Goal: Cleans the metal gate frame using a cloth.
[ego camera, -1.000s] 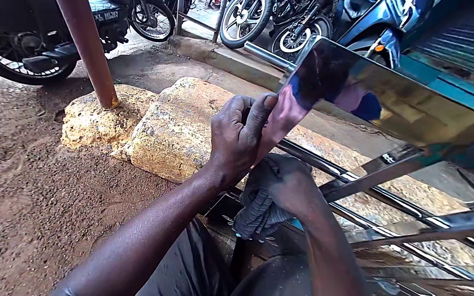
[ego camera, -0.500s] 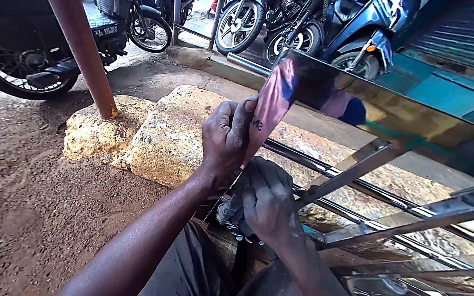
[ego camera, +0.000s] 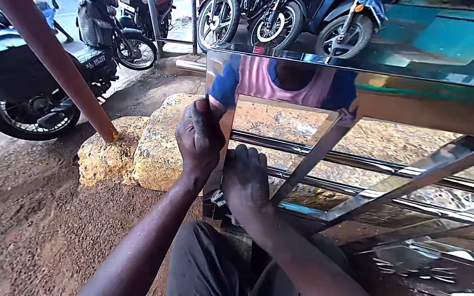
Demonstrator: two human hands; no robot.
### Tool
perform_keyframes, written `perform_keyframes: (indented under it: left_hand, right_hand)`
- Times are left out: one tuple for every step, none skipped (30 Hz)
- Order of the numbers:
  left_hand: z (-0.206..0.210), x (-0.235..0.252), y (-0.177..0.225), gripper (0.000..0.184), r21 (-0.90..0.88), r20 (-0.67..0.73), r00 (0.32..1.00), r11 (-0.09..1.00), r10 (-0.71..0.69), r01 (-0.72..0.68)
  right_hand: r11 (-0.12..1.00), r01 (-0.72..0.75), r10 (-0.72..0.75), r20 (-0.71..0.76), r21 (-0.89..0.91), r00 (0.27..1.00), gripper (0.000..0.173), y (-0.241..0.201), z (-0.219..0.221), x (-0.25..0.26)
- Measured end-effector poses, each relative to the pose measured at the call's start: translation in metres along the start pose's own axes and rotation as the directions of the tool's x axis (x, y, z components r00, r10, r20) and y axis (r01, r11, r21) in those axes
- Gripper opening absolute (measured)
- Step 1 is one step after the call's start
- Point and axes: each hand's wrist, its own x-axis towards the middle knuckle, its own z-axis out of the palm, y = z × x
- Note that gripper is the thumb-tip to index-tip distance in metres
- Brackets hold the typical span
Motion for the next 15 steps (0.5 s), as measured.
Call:
perform_keyframes:
  left_hand:
    - [0.000, 0.000, 0.002, 0.047, -0.003, -0.007, 1.000, 1.000, 0.006, -0.006]
    - [-0.001, -0.001, 0.003, 0.047, 0.000, -0.011, 1.000, 1.000, 0.006, -0.006]
    - [-0.002, -0.002, 0.004, 0.047, 0.002, -0.015, 1.000, 1.000, 0.011, -0.011]
    - [-0.003, -0.003, 0.005, 0.046, 0.002, -0.011, 1.000, 1.000, 0.018, -0.018]
    - [-0.003, -0.003, 0.007, 0.045, -0.001, -0.011, 1.000, 1.000, 0.020, -0.020]
    - [-0.003, -0.003, 0.009, 0.044, -0.021, -0.009, 1.000, 1.000, 0.018, -0.018]
    - [-0.003, -0.002, 0.010, 0.044, -0.040, -0.012, 1.000, 0.999, 0.017, -0.017]
    - [-0.002, -0.002, 0.010, 0.044, -0.050, -0.012, 1.000, 0.999, 0.017, -0.017]
    - [-0.003, -0.002, 0.010, 0.045, -0.051, -0.011, 1.000, 0.999, 0.019, -0.019]
    - [-0.004, -0.001, 0.010, 0.044, -0.067, -0.001, 1.000, 0.998, 0.020, -0.020]
    - [-0.004, -0.001, 0.008, 0.045, -0.078, -0.001, 1.000, 0.997, 0.028, -0.028]
    - [-0.003, -0.001, 0.007, 0.046, -0.095, -0.011, 0.999, 0.995, 0.037, -0.037]
    - [-0.003, -0.001, 0.007, 0.046, -0.120, -0.001, 0.999, 0.992, 0.041, -0.041]
    - [-0.003, -0.001, 0.009, 0.046, -0.139, 0.007, 0.999, 0.989, 0.044, -0.042]
    - [-0.002, -0.001, 0.011, 0.049, -0.153, 0.003, 0.999, 0.987, 0.038, -0.037]
  right_hand:
    - [0.999, 0.018, -0.022, -0.132, -0.035, 0.991, 0.025, -0.002, 0.011, -0.008]
    - [0.998, 0.041, -0.049, -0.211, -0.042, 0.976, 0.031, -0.001, 0.018, -0.015]
    - [0.997, 0.073, -0.077, -0.262, -0.025, 0.962, 0.037, 0.001, 0.022, -0.020]
    - [0.994, 0.110, -0.110, -0.306, -0.018, 0.946, 0.039, 0.003, 0.025, -0.025]
    - [0.990, 0.139, -0.133, -0.340, -0.007, 0.931, 0.039, 0.005, 0.029, -0.030]
    - [0.986, 0.168, -0.155, -0.370, 0.003, 0.916, 0.041, 0.007, 0.032, -0.034]
    - [0.977, 0.208, -0.177, -0.385, 0.041, 0.906, 0.043, 0.010, 0.035, -0.039]
    - [0.960, 0.258, -0.198, -0.393, 0.106, 0.898, 0.044, 0.013, 0.039, -0.047]
    - [0.932, 0.318, -0.232, -0.387, 0.173, 0.892, 0.043, 0.017, 0.045, -0.056]
    - [0.897, 0.386, -0.285, -0.387, 0.215, 0.877, 0.038, 0.023, 0.050, -0.067]
    - [0.854, 0.451, -0.336, -0.388, 0.259, 0.858, 0.031, 0.030, 0.055, -0.078]
    - [0.814, 0.485, -0.362, -0.373, 0.321, 0.854, 0.028, 0.037, 0.058, -0.088]
    - [0.783, 0.486, -0.346, -0.377, 0.389, 0.859, 0.025, 0.044, 0.059, -0.094]
    - [0.753, 0.453, -0.272, -0.402, 0.476, 0.874, 0.023, 0.048, 0.057, -0.097]
    - [0.720, 0.404, -0.151, -0.441, 0.565, 0.885, 0.021, 0.048, 0.052, -0.096]
